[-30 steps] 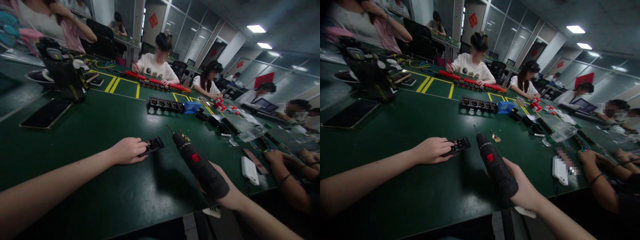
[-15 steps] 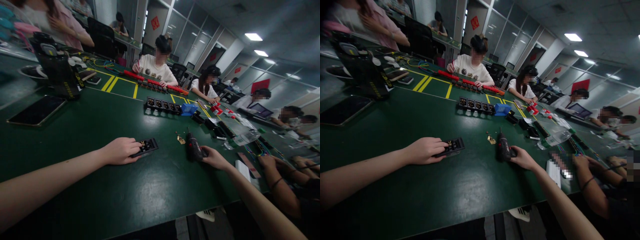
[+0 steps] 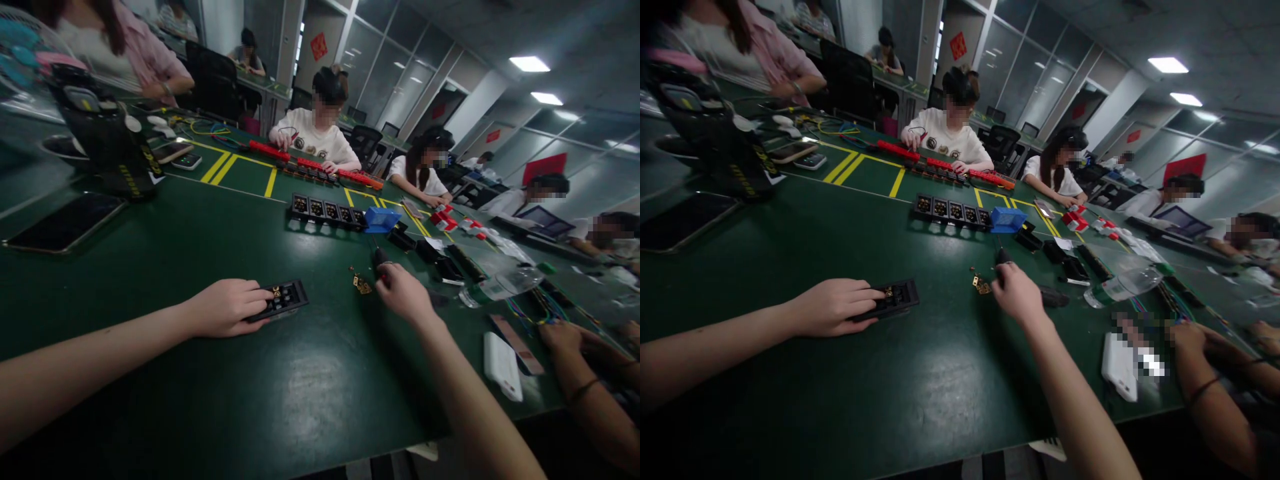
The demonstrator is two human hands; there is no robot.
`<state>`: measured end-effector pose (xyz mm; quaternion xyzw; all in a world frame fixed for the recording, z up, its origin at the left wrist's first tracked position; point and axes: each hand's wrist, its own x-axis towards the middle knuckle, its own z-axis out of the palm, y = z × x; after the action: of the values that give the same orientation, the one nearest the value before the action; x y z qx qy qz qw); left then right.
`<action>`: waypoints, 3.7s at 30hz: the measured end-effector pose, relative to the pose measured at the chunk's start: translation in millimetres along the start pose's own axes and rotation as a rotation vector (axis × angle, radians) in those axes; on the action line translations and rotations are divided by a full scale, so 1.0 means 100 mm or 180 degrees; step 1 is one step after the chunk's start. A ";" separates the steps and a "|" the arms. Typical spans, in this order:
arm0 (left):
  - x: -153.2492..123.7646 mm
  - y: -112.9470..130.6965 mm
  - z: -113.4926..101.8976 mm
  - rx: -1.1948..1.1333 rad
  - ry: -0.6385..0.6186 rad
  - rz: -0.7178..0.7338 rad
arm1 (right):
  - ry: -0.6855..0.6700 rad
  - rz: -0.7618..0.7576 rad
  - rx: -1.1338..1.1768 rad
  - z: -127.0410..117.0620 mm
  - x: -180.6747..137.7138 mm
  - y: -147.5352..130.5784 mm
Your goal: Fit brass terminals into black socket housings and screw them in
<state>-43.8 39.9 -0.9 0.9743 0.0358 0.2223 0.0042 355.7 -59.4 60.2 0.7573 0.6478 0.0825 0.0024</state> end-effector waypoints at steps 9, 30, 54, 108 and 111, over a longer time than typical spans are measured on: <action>0.02 0.02 -0.02 0.0068 -0.0071 -0.0050 | 0.0882 -0.0040 0.0676 0.64 0.11 -0.42; 0.01 0.03 -0.03 -0.0050 -0.0182 -0.0202 | 0.0892 -0.0613 0.1788 0.52 -0.03 -0.42; -0.03 0.01 0.01 -0.0083 -0.0124 -0.0194 | -0.1090 0.0807 0.6795 0.52 -0.09 -0.65; -0.04 0.00 0.01 -0.0117 -0.0077 -0.0182 | 0.0109 -0.1557 0.1615 0.48 -0.17 -0.46; -0.05 0.00 0.01 -0.0090 -0.0087 -0.0157 | 0.0154 -0.1561 0.1692 0.48 -0.18 -0.48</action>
<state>-47.4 39.3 -4.0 0.9759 0.0566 0.2093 0.0239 312.5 -64.6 4.9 0.5514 0.8089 -0.0739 -0.1902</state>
